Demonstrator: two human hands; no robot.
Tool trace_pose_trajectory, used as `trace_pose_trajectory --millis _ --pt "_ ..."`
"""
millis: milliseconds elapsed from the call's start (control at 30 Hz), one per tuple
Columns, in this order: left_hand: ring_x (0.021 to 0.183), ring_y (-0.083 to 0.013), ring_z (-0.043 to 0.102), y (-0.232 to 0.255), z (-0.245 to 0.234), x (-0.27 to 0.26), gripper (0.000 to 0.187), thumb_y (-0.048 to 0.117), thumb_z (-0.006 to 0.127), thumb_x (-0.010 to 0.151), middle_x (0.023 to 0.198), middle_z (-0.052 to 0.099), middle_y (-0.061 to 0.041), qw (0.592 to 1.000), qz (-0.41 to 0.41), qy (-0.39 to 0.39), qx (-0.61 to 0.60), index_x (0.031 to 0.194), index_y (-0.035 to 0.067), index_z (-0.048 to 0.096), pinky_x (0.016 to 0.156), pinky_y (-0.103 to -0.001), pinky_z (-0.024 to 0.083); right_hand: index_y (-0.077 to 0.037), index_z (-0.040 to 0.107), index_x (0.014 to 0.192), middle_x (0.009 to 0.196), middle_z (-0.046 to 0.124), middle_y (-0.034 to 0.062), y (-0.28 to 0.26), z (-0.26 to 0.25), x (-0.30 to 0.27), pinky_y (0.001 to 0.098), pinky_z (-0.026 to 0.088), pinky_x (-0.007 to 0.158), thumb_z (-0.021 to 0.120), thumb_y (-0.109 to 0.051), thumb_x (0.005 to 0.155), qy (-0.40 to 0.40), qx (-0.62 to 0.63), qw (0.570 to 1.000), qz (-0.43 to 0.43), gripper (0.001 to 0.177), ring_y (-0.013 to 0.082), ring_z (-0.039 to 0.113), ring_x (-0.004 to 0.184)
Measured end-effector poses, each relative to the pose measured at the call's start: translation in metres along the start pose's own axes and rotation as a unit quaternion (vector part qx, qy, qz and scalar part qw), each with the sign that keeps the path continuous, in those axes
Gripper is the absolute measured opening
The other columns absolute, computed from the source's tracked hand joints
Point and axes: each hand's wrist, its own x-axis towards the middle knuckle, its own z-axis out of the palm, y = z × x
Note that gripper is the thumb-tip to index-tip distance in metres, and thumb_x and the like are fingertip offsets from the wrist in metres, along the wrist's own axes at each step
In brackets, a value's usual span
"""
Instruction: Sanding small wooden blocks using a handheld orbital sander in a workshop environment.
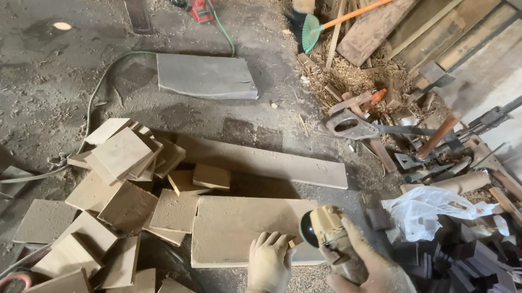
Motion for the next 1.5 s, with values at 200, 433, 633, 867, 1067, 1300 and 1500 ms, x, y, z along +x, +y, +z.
trace_pose_trajectory --millis 200,433,633,867,1067,1300,1500 --pt "0.1 -0.0155 0.061 0.004 0.0 -0.001 0.017 0.019 0.061 0.095 0.102 0.07 0.005 1.0 0.002 0.021 -0.021 0.109 0.018 0.071 0.093 -0.035 0.046 -0.029 0.031 0.161 0.118 0.081 0.0047 -0.009 -0.025 0.01 0.0282 0.069 0.081 0.074 -0.023 0.07 -0.032 -0.049 0.994 0.095 0.101 0.0164 0.086 0.094" --pt "0.103 -0.0137 0.063 0.014 -0.01 0.0 0.012 0.02 0.066 0.094 0.1 0.07 0.004 0.998 -0.049 -0.018 -0.028 0.103 0.016 0.072 0.108 -0.038 0.045 -0.028 0.004 0.166 0.15 0.056 0.003 -0.019 -0.06 0.006 0.0326 0.073 0.092 0.064 -0.035 0.083 -0.079 -0.071 0.971 0.213 0.103 0.0164 0.08 0.115" --pt "0.081 -0.0103 0.068 0.021 -0.016 0.006 0.009 0.022 0.077 0.087 0.089 0.076 0.004 0.992 -0.053 0.027 -0.115 0.082 0.015 0.072 0.079 -0.026 0.06 -0.02 0.032 0.161 0.137 0.073 0.0031 0.031 -0.052 -0.027 0.0305 0.066 0.069 0.077 -0.014 0.067 0.049 0.136 0.985 0.095 0.104 0.0207 0.086 0.077" --pt "0.106 -0.0222 0.07 0.051 -0.086 0.007 0.035 0.017 0.072 0.091 0.114 0.077 -0.014 0.789 -0.291 -0.065 -0.537 0.122 0.003 0.074 0.102 -0.037 0.053 0.001 0.044 0.146 0.105 0.063 0.0147 0.121 -0.027 -0.023 0.0295 0.049 0.075 0.069 -0.005 0.082 0.037 0.498 0.865 0.05 0.07 0.0198 0.059 0.086" --pt "0.088 -0.0209 0.065 0.06 -0.119 0.002 0.02 0.01 0.071 0.093 0.096 0.074 -0.015 0.748 -0.242 -0.052 -0.616 0.106 -0.004 0.075 0.089 -0.035 0.052 0.006 0.036 0.154 0.125 0.074 0.0235 0.074 -0.037 -0.048 0.0371 0.056 0.094 0.081 0.0 0.062 0.19 0.244 0.949 0.066 0.103 0.0293 0.075 0.11" --pt "0.09 -0.0228 0.067 0.052 -0.119 0.001 0.012 0.009 0.073 0.093 0.098 0.072 -0.014 0.706 -0.23 -0.042 -0.668 0.098 -0.002 0.07 0.091 -0.038 0.054 0.008 0.042 0.15 0.123 0.077 0.0226 0.068 -0.025 -0.049 0.0355 0.055 0.097 0.081 0.005 0.061 0.179 0.288 0.941 0.011 0.098 0.028 0.078 0.108" --pt "0.093 -0.013 0.082 0.05 -0.11 -0.003 0.029 0.015 0.074 0.087 0.108 0.084 -0.005 0.935 -0.17 0.063 -0.304 0.115 0.009 0.074 0.088 -0.021 0.068 0.009 0.035 0.152 0.132 0.072 0.0213 0.091 -0.012 -0.041 0.0362 0.052 0.103 0.085 0.001 0.06 0.14 0.289 0.947 0.01 0.105 0.0269 0.072 0.119"
